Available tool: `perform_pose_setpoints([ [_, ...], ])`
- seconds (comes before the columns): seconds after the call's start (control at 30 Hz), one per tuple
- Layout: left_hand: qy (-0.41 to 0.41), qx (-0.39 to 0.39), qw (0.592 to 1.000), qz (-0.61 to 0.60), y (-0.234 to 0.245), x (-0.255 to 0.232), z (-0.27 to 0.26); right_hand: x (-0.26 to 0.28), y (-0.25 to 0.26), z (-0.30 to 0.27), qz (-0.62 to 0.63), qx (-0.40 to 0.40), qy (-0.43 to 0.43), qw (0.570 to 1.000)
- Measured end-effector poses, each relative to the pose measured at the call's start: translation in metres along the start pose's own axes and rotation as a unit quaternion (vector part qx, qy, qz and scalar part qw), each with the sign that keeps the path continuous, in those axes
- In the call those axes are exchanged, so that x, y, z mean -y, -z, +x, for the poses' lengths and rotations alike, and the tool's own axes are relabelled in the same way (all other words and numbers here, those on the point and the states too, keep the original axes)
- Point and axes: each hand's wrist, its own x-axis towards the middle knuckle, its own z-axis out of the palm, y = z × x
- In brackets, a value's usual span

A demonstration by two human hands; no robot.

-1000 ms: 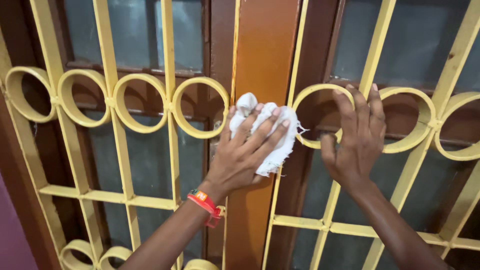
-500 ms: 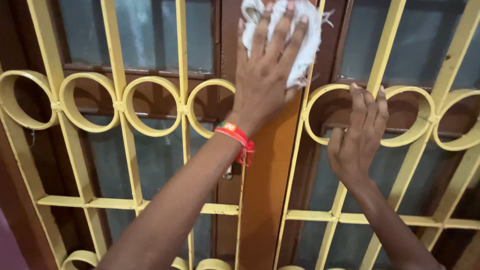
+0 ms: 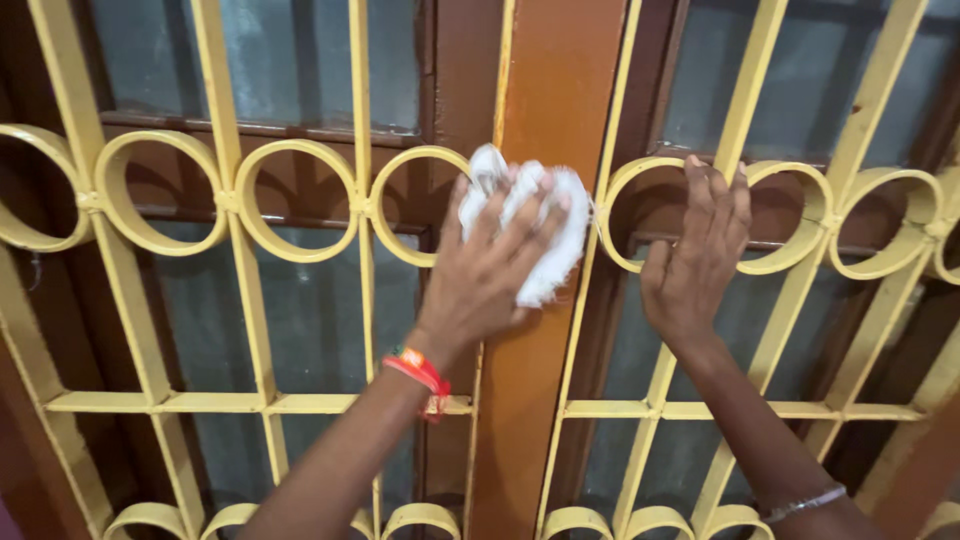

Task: The person wipes a yellow metal security gate with a white cloth. They hold the gate with one hand while scrubbing the vertical bars and circular patterns with the other hand, moving systematically across the surface.

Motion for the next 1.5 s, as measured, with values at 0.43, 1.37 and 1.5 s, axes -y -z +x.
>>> perform_pose_setpoints([
  [0.43,0.049,-0.094,0.994,0.025,-0.020,-0.012,0.041,-0.001,-0.002,0.001,0.005,-0.003,-0.014,1.000],
  [1.37,-0.034,-0.004,0.999,-0.015,-0.004,-0.008,0.013,-0.002,-0.003,0.001,0.004,-0.020,0.004,1.000],
  [1.5,0.018,-0.068,0.996,0.048,-0.015,0.022,0.065,-0.002,-0.003,0.000,0.002,-0.017,-0.003,1.000],
])
